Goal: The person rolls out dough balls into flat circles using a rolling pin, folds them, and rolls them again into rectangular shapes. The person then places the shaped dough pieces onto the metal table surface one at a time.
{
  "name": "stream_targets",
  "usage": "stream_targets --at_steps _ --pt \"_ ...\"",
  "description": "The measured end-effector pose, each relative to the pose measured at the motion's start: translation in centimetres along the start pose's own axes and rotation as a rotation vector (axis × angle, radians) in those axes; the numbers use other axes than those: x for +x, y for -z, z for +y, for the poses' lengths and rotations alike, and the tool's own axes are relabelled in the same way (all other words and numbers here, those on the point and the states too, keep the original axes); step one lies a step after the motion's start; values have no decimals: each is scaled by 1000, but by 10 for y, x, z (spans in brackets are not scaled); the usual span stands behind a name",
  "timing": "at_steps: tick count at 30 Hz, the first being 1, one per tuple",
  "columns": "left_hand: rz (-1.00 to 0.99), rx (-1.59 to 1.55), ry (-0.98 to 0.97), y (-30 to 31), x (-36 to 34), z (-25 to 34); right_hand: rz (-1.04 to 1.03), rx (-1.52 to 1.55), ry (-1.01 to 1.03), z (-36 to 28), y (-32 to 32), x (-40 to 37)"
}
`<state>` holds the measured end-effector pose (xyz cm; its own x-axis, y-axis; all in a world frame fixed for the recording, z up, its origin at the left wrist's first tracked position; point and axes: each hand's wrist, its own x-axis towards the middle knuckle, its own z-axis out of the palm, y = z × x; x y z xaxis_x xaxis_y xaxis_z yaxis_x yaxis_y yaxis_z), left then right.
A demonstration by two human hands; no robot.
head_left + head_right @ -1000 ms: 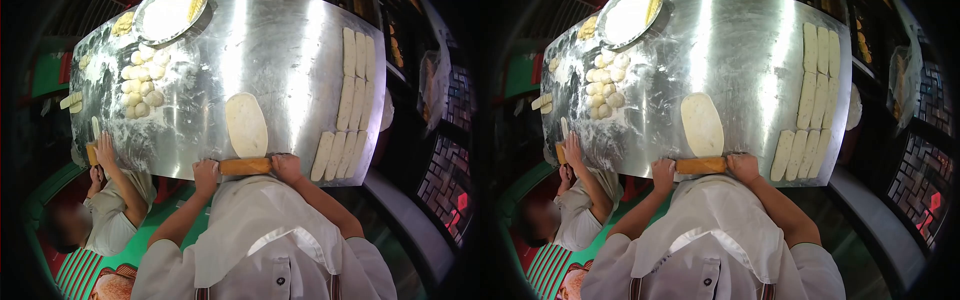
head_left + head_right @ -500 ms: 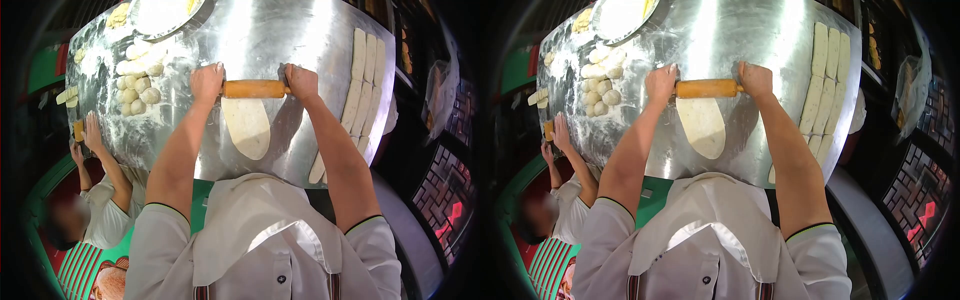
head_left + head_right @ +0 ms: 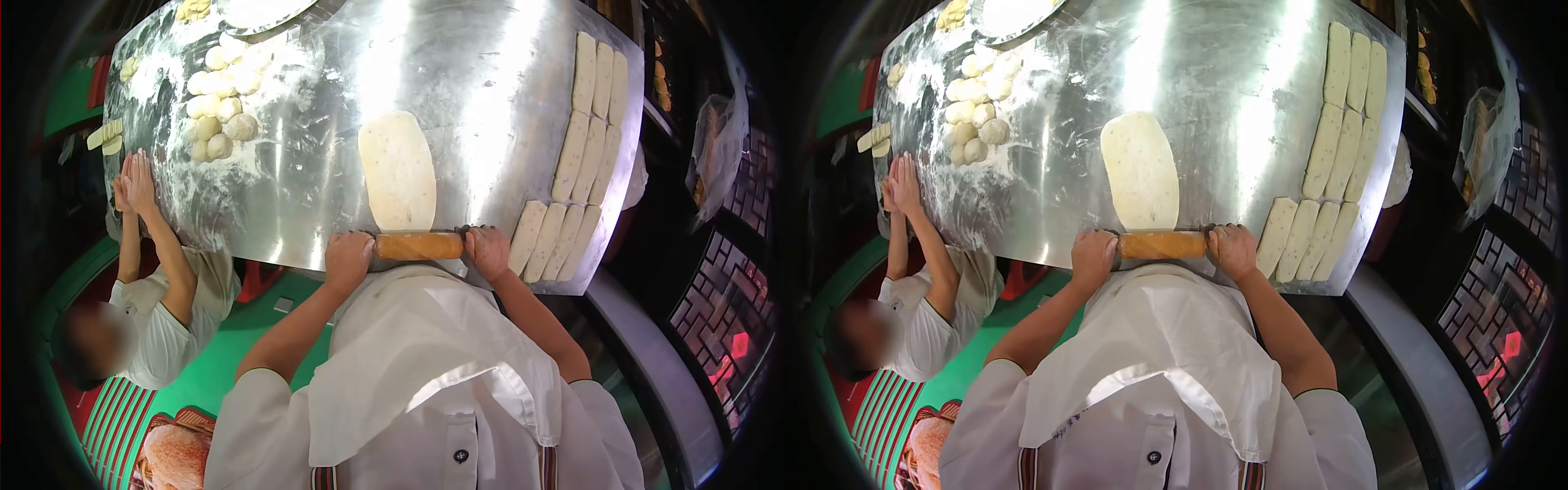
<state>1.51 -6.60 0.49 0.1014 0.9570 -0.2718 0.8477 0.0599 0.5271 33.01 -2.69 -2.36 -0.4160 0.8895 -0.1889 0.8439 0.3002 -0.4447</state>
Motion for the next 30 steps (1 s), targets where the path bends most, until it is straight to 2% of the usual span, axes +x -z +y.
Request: stream_targets --at_steps 2,4,6,8,10,11,12,15,16,17,19,21,24,25,26,27,29,30 --pt "-29 -27 38 8 0 1 -9 0 -18 0 -3 -1" --pt "43 -38 -13 21 12 -3 18 42 -1 -7 3 16" --pt "93 96 -9 25 42 -22 49 12 -25 -12 1 51" --pt "265 108 -77 21 83 -46 60 -96 -96 -7 -7 94" --pt "203 196 62 38 132 -42 118 -223 -112 -9 15 150" --pt "225 237 110 47 156 -41 199 -299 9 4 12 176" --pt "244 276 159 55 178 -41 147 -204 -154 8 19 204" --pt "277 239 178 76 246 -53 207 -296 -116 19 46 285" --pt "283 241 191 81 263 -55 193 -268 -224 16 52 296" --pt "291 245 203 82 272 -57 143 -263 -248 16 53 299" --pt "289 250 164 79 257 -56 83 -257 -271 14 48 289" --pt "290 260 121 75 230 -53 157 -215 -165 5 39 257" --pt "293 252 49 52 159 -49 69 -148 -165 -9 18 189" --pt "289 285 41 40 133 -50 21 -215 -121 -4 -2 162" --pt "274 197 0 30 104 -52 -7 -195 -125 -14 -3 136" --pt "257 111 -41 24 76 -51 62 -170 -89 -17 -11 111" --pt "93 219 -9 19 31 -37 82 -53 -17 -29 -12 68" --pt "87 222 -7 16 10 -34 79 -48 -19 -34 -13 47"
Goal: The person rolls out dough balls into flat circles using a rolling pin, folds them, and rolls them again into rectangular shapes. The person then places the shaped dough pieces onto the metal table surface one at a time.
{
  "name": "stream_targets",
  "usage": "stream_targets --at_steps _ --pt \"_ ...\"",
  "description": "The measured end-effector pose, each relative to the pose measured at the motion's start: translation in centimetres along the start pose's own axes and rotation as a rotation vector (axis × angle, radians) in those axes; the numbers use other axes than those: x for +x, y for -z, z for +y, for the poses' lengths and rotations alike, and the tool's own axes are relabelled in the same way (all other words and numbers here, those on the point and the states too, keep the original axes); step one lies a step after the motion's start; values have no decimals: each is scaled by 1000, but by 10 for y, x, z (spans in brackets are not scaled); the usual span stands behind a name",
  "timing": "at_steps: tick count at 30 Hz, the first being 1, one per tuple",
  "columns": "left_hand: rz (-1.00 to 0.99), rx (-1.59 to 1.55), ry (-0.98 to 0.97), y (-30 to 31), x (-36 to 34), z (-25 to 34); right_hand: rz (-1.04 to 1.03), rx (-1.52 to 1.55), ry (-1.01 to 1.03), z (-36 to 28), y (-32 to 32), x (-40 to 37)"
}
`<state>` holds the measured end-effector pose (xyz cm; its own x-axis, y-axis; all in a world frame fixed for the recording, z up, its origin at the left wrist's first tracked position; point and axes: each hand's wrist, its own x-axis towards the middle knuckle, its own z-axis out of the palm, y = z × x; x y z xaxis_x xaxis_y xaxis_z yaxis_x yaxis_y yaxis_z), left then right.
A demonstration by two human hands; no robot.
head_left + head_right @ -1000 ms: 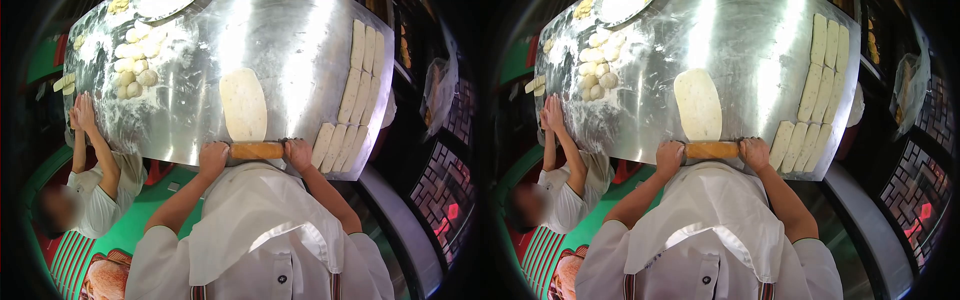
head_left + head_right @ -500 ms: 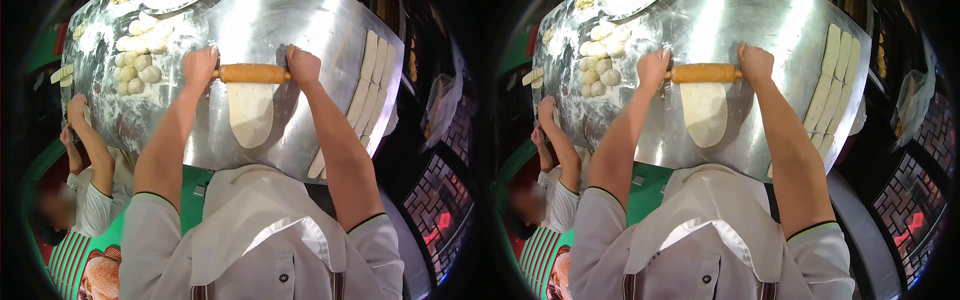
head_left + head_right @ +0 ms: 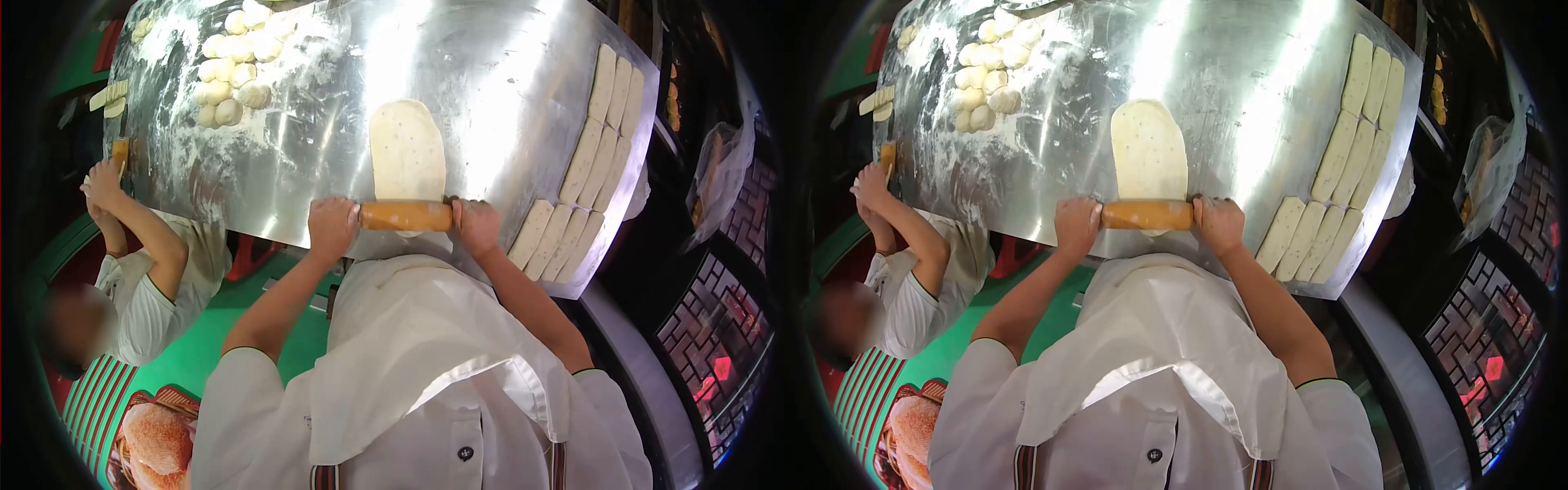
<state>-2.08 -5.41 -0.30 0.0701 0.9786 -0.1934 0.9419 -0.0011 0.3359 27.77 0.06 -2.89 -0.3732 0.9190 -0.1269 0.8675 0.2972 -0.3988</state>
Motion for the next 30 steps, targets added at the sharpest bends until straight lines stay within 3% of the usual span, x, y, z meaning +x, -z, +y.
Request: stream_targets --at_steps 4,8,9,13,17,19,21,24,27,29,30 --pt "-79 -141 8 -2 -41 8 -94 5 18 -5 3 -40" --pt "-130 -150 78 10 -30 12 -98 77 35 4 3 -41" --pt "-130 -146 79 14 -19 11 -97 80 35 7 3 -33" --pt "185 -172 -64 13 53 1 26 13 -17 25 2 32" --pt "114 -21 74 15 144 -10 16 -223 -5 37 15 120" --pt "160 71 135 13 192 -23 52 -135 -83 48 23 170" --pt "76 97 263 29 234 -24 94 -218 -59 53 32 213" --pt "112 -4 239 42 254 -24 -22 -223 -160 52 42 240" --pt "124 -25 200 33 215 -22 38 -83 -84 46 32 202" --pt "110 -57 132 24 164 -13 -31 -24 -113 39 24 152" --pt "98 -26 99 15 134 -10 -46 -46 -14 41 14 120"
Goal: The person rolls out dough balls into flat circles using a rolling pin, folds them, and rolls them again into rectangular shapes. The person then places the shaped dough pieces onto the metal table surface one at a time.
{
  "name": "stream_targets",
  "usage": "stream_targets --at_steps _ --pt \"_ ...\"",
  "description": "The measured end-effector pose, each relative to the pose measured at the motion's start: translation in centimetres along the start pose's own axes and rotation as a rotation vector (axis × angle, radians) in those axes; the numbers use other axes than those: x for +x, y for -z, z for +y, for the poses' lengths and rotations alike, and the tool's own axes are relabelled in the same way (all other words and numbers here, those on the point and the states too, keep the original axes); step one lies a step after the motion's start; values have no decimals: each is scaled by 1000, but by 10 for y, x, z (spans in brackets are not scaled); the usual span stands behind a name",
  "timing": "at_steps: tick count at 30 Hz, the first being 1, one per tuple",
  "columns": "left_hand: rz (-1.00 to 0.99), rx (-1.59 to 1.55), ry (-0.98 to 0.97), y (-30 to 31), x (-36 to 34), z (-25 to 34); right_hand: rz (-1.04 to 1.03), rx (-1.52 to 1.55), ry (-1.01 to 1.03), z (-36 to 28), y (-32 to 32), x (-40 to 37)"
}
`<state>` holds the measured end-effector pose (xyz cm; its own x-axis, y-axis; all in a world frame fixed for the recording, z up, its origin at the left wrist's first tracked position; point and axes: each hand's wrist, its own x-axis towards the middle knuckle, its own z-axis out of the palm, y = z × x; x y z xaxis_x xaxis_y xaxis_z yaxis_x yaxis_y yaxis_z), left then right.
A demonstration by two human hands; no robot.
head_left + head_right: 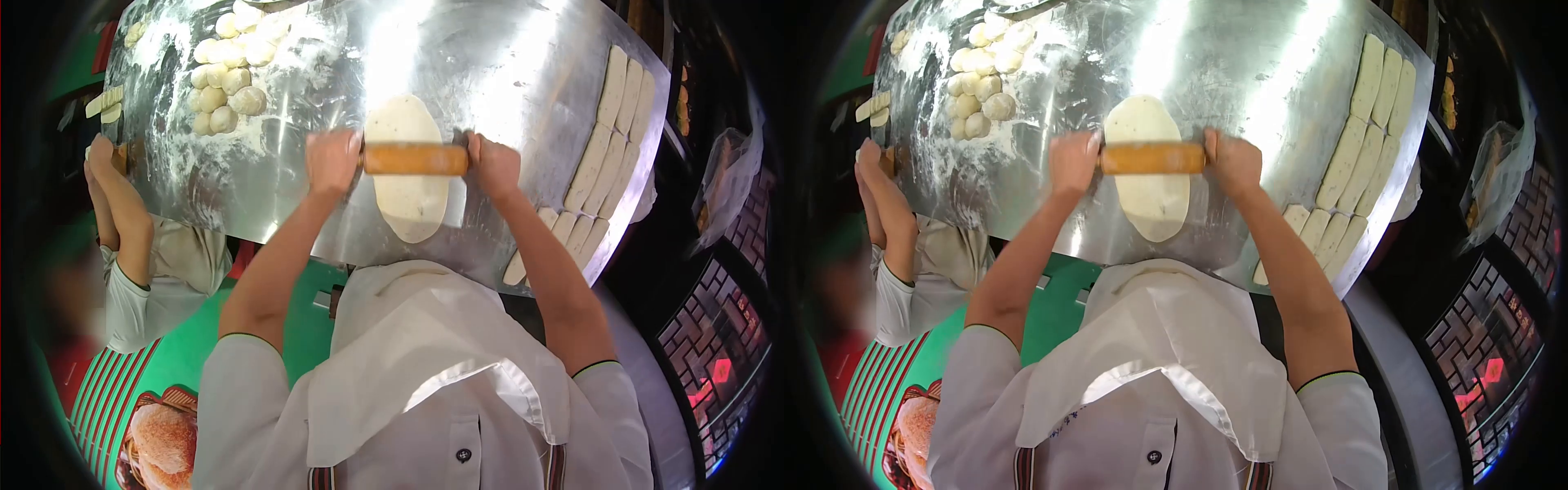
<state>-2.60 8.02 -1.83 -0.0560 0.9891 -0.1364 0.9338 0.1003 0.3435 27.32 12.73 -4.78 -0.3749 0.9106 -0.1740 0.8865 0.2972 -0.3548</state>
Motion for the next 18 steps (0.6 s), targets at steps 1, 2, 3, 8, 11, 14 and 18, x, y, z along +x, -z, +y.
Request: stream_targets --at_steps 1,2,3,8,11,14,18 --pt "-17 -1 -55 -3 -34 1 2 -25 -27 -9 -4 -29" --pt "-30 -3 -111 -6 -69 3 25 -37 -8 -15 -5 -58" --pt "-95 -32 -81 -8 -101 5 63 7 11 -14 -17 -89" --pt "-270 -53 -20 -11 -180 18 -22 119 62 -22 -22 -175" --pt "-150 -128 -82 -13 -153 9 -174 93 -100 -14 -21 -176" --pt "151 -812 444 5 -69 19 -111 177 -389 -6 -1 -158" --pt "398 -550 65 -19 32 21 -105 1027 -833 14 8 -118"
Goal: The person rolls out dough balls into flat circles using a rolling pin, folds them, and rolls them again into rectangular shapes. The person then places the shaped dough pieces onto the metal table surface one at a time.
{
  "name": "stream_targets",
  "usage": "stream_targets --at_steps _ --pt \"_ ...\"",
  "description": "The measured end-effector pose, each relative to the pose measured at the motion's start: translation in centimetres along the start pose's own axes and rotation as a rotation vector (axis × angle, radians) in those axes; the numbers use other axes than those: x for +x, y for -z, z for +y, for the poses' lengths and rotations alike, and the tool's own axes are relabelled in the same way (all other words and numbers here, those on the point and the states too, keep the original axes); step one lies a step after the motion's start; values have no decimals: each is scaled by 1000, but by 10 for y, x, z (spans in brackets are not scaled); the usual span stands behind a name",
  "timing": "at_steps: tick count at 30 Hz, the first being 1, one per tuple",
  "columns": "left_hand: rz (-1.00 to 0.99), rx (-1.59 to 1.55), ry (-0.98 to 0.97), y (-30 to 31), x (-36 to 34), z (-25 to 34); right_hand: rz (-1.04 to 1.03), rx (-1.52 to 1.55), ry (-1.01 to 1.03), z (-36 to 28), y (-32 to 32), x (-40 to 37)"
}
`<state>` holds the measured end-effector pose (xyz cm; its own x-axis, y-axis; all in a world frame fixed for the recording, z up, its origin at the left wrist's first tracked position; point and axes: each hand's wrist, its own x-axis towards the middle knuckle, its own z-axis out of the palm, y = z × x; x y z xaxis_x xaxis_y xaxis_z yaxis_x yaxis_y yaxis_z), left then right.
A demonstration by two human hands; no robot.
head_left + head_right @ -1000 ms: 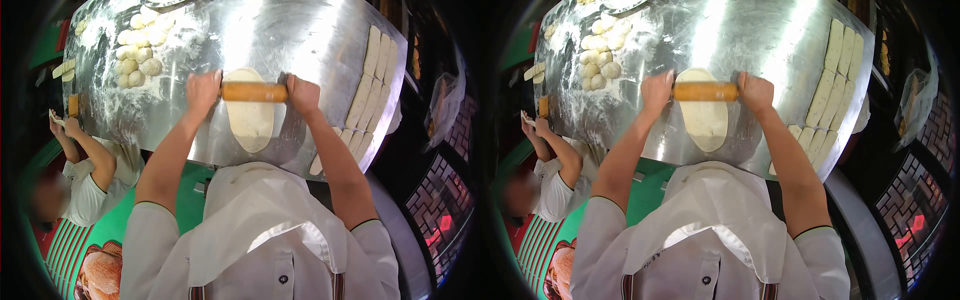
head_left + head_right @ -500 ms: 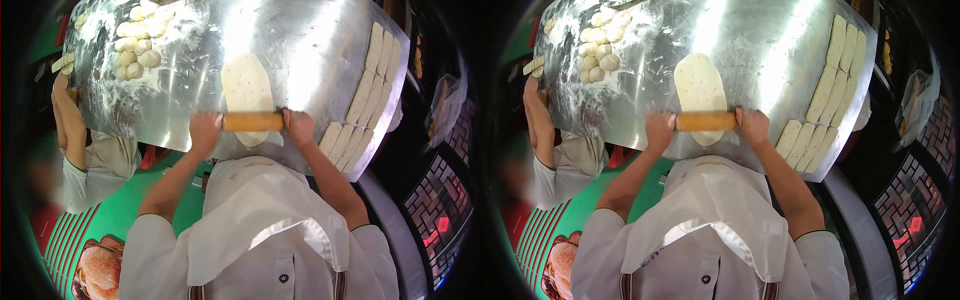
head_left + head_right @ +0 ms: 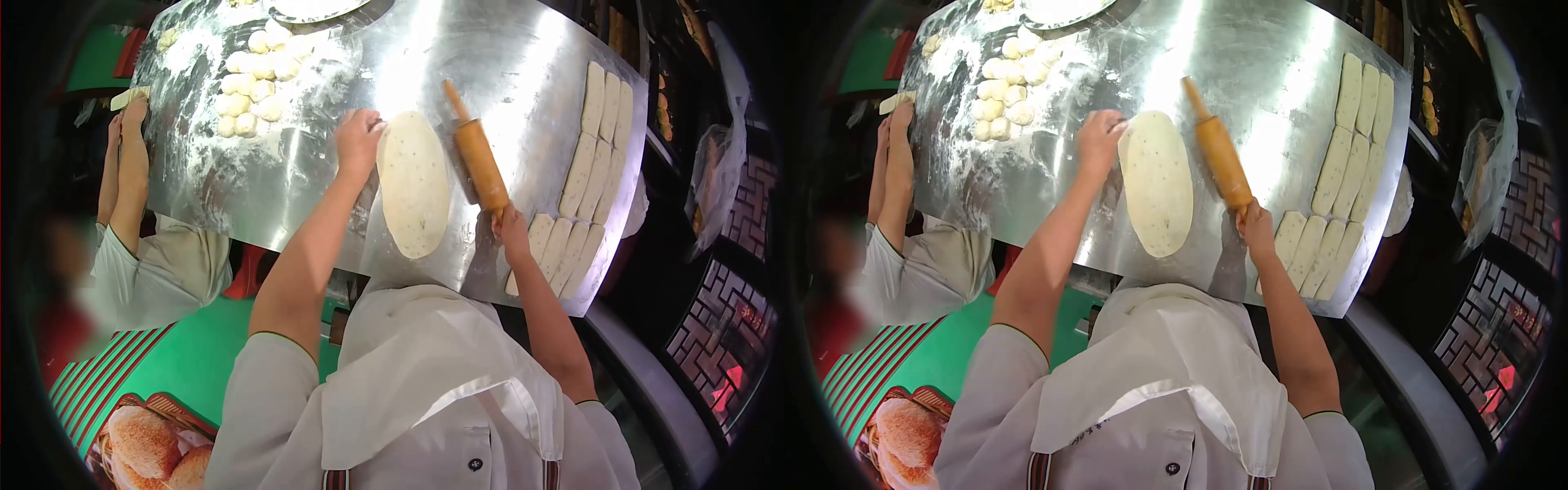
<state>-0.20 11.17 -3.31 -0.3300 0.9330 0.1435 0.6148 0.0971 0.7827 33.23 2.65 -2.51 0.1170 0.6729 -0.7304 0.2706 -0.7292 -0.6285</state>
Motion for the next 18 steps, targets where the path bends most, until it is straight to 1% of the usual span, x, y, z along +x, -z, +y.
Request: stream_targets --at_steps 1,2,3,4,6,7,9,12,14,18 --pt "6 -3 -4 -10 9 4 -59 179 -88 -5 0 7" --pt "-64 135 -81 -19 16 9 -59 177 -82 -8 1 11" --pt "-134 275 -157 -23 20 10 -69 275 -123 -11 1 15" --pt "-132 275 -160 -25 23 10 -79 374 -165 -13 1 17" --pt "-264 203 -157 -25 24 14 -87 387 -161 -14 2 16" --pt "-268 203 -162 -22 21 16 -94 399 -161 -15 2 15" --pt "-330 1 -195 -9 2 22 -97 388 -147 -10 2 18" --pt "-373 -8 -251 13 -43 41 -92 362 -129 -10 0 17" --pt "-382 -5 -378 17 -76 38 -90 342 -121 -11 1 19" --pt "-441 -40 -370 23 -123 40 -100 358 -126 -7 1 22"
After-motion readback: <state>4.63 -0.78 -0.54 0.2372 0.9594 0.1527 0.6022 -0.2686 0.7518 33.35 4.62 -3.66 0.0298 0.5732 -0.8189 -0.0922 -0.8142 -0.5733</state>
